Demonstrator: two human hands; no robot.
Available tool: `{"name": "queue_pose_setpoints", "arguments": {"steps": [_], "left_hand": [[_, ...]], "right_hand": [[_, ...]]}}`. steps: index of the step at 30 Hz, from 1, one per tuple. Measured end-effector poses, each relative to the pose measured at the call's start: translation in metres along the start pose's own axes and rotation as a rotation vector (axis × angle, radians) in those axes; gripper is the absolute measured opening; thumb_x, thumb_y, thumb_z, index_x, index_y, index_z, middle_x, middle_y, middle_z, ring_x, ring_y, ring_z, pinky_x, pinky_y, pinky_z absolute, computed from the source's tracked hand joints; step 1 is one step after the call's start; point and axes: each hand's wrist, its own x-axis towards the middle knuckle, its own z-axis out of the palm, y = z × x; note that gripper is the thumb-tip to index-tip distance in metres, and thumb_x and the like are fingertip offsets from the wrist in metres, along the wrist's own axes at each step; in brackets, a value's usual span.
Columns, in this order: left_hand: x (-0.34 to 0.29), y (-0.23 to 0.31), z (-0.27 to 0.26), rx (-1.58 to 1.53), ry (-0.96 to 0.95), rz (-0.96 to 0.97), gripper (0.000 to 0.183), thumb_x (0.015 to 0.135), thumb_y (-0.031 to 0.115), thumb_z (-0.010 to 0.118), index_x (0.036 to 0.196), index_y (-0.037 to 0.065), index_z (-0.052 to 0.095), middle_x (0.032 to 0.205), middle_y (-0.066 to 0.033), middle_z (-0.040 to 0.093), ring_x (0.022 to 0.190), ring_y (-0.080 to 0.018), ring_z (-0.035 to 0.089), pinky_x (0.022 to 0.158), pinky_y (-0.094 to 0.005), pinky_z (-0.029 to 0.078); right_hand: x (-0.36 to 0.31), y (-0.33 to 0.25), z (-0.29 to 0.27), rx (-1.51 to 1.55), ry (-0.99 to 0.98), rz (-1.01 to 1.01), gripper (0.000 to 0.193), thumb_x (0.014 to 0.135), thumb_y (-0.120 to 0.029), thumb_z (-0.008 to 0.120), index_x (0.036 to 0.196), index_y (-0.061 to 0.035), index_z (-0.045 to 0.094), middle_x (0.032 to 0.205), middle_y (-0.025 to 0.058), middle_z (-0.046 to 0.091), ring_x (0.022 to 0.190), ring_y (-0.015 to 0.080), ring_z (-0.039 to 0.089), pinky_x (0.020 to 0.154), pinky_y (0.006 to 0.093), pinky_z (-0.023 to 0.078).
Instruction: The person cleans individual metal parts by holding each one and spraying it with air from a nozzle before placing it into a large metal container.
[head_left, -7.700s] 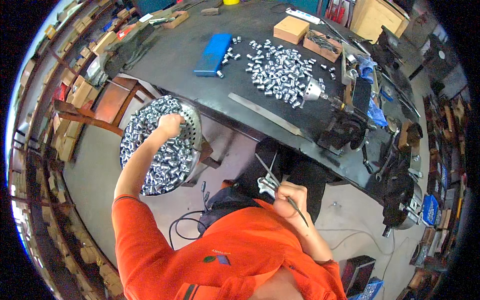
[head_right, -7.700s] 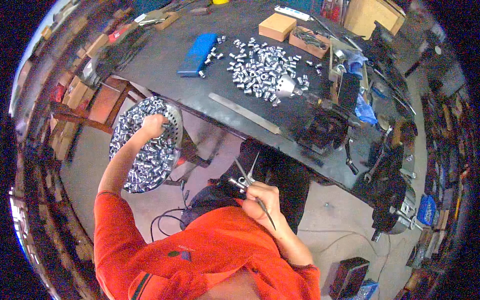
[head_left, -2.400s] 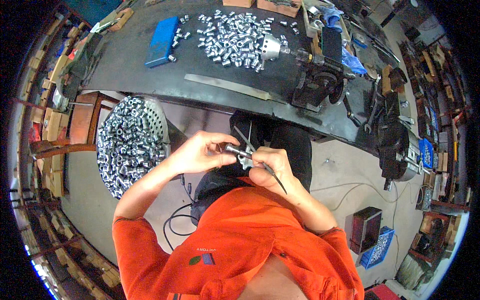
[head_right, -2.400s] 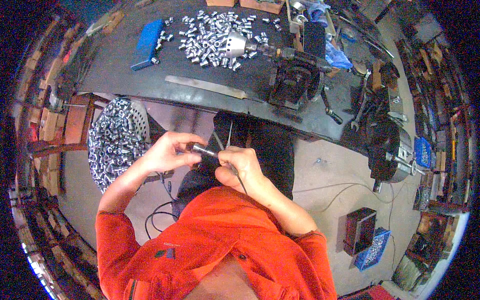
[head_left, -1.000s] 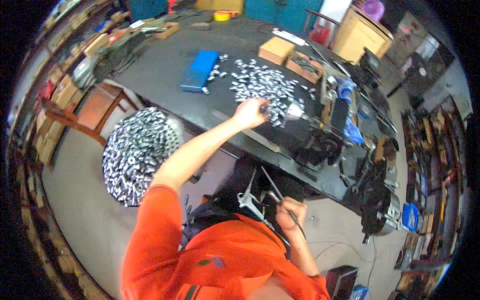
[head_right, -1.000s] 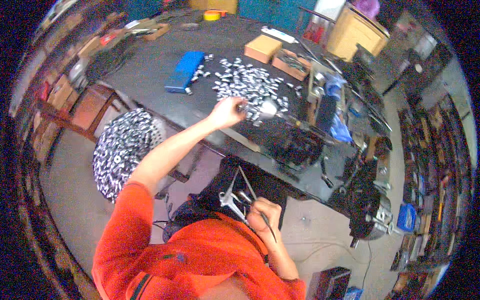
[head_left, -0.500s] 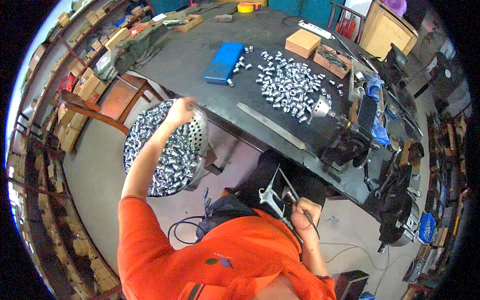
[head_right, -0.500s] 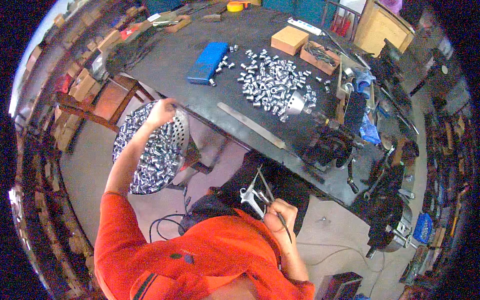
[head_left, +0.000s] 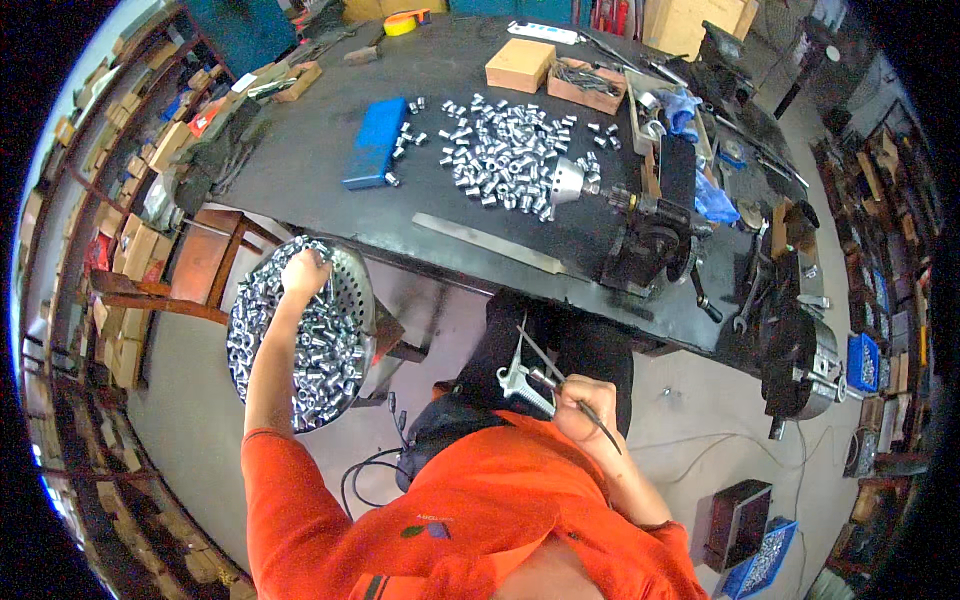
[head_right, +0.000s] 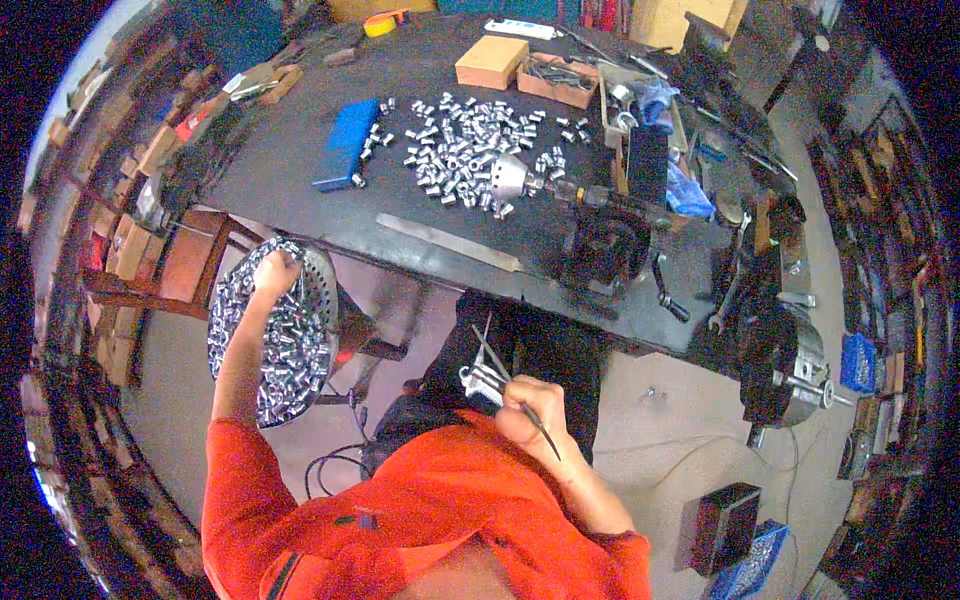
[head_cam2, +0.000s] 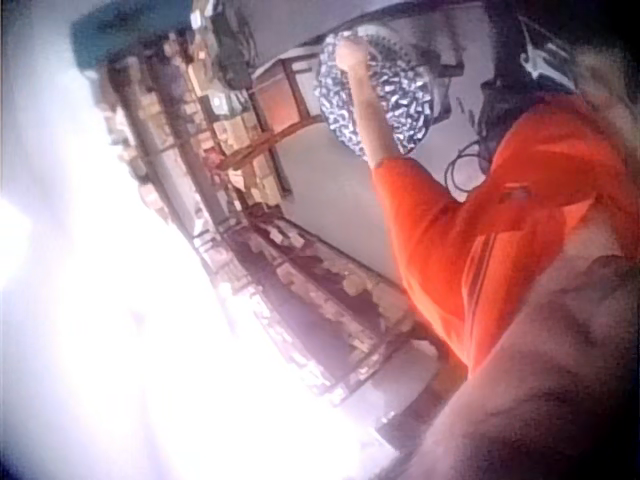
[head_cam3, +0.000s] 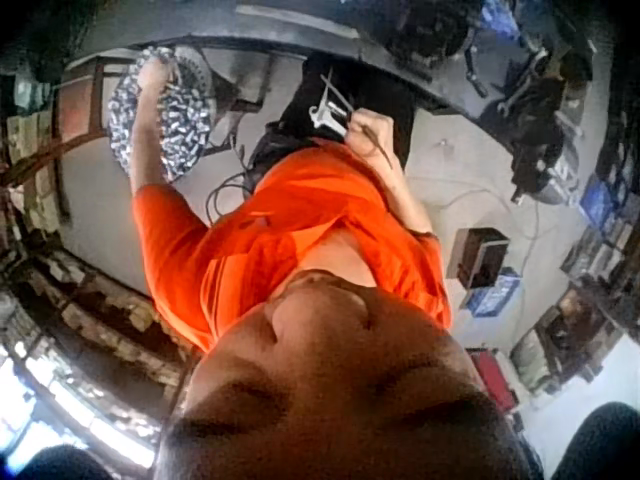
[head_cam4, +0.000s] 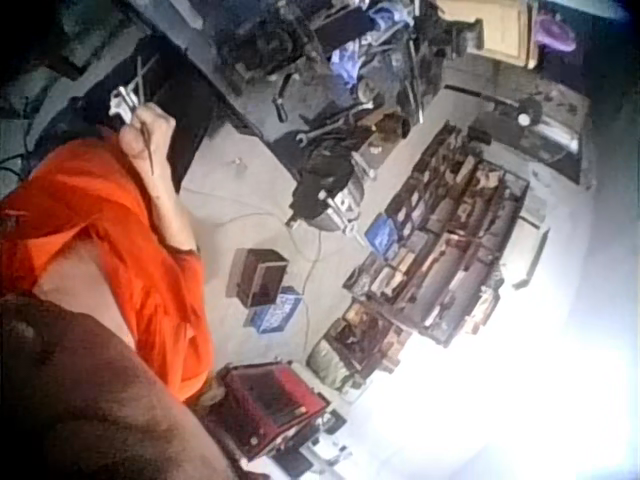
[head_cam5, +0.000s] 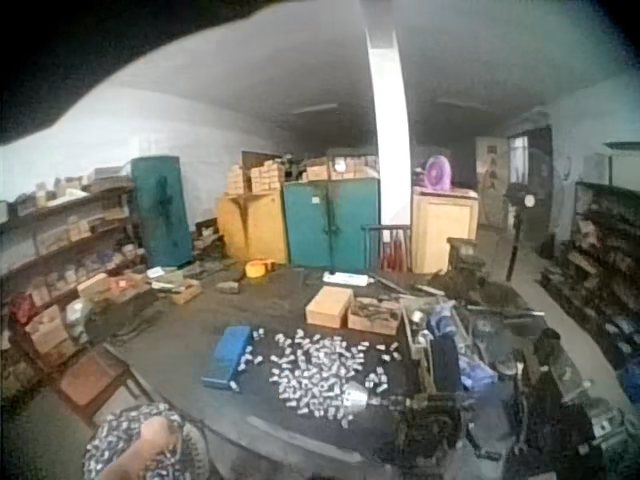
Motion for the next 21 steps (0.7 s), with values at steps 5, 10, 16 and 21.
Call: {"name": "queue_pose_setpoints", "arguments": {"steps": [5,10,16,21], "left_hand": [[-0.042,0.055,-0.053,-0.613,-0.101,0.127,0.029,0.083,0.025,0.064,0.086,-0.005,0.063,0.05,-0.0092,0.056,0.037,-0.0148,0.053,0.041,-0.0287,0.042],[-0.097,0.117,-0.082,-1.225,-0.524,0.227,0.024,0.086,0.015,0.063,0.098,-0.004,0.056,0.071,-0.0098,0.063,0.054,-0.0151,0.061,0.05,-0.0264,0.049],[-0.16,0.18,-0.068,-1.655,-1.131,0.244,0.027,0.086,0.016,0.059,0.101,-0.006,0.055,0.083,-0.0153,0.064,0.071,-0.0232,0.065,0.068,-0.0314,0.053],[-0.178,0.191,-0.054,-1.871,-1.249,0.071,0.028,0.087,0.018,0.05,0.101,-0.007,0.055,0.073,-0.0135,0.06,0.063,-0.0265,0.062,0.073,-0.0415,0.052]], "right_hand": [[0.008,-0.008,0.002,0.113,-0.069,-0.012,0.024,0.062,-0.01,0.06,0.057,-0.0044,0.037,0.055,0.0084,0.037,0.047,0.0225,0.039,0.044,0.0342,0.028],[0.02,-0.02,0.006,0.139,-0.161,-0.056,0.026,0.062,-0.007,0.061,0.057,-0.0042,0.036,0.055,0.009,0.037,0.047,0.0252,0.039,0.044,0.0343,0.029],[0.025,-0.027,0.001,0.165,-0.193,-0.064,0.026,0.064,-0.008,0.063,0.06,-0.0042,0.038,0.056,0.0098,0.037,0.048,0.0276,0.04,0.045,0.0349,0.03],[0.024,-0.024,-0.001,0.14,-0.188,-0.043,0.026,0.06,-0.003,0.064,0.061,-0.0042,0.038,0.058,0.0105,0.038,0.049,0.0282,0.041,0.045,0.0353,0.032]]}}
